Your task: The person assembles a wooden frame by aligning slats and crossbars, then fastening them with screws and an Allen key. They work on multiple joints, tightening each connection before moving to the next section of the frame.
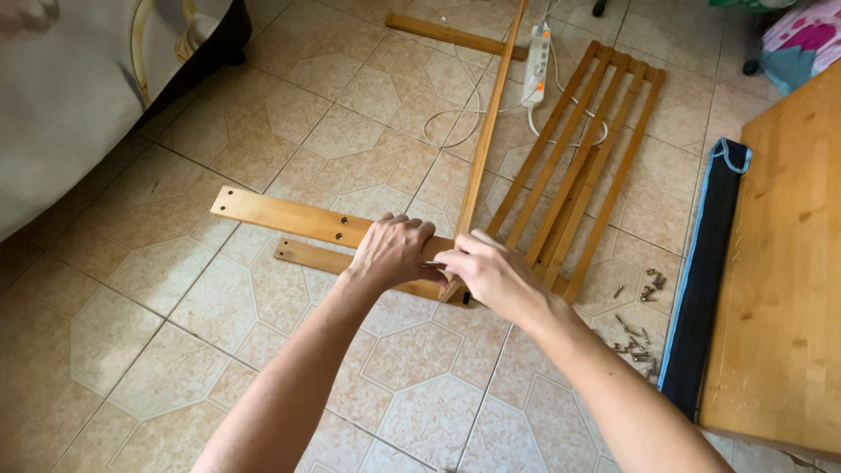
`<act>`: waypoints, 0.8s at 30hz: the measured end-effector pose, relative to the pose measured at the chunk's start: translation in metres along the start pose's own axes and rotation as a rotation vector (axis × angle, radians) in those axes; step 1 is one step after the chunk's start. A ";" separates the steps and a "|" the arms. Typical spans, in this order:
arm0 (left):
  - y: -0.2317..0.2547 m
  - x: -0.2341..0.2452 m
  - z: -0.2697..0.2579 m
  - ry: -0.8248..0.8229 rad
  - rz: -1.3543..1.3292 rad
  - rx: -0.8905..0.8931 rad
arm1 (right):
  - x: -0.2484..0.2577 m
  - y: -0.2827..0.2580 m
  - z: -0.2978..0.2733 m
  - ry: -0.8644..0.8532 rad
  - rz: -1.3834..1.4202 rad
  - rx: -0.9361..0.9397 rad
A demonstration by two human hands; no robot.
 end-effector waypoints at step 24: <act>-0.001 -0.033 0.047 -0.076 -0.110 0.471 | -0.075 0.121 -0.028 0.297 1.216 -1.110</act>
Point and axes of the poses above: each hand's wrist, its own z-axis towards the middle knuckle, its own x-axis out of the back of the hand, y = z × x, the point moved 3 cm from there along z, towards the middle knuckle, and after that the axes turned 7 degrees about -z, right-handed, at the moved point
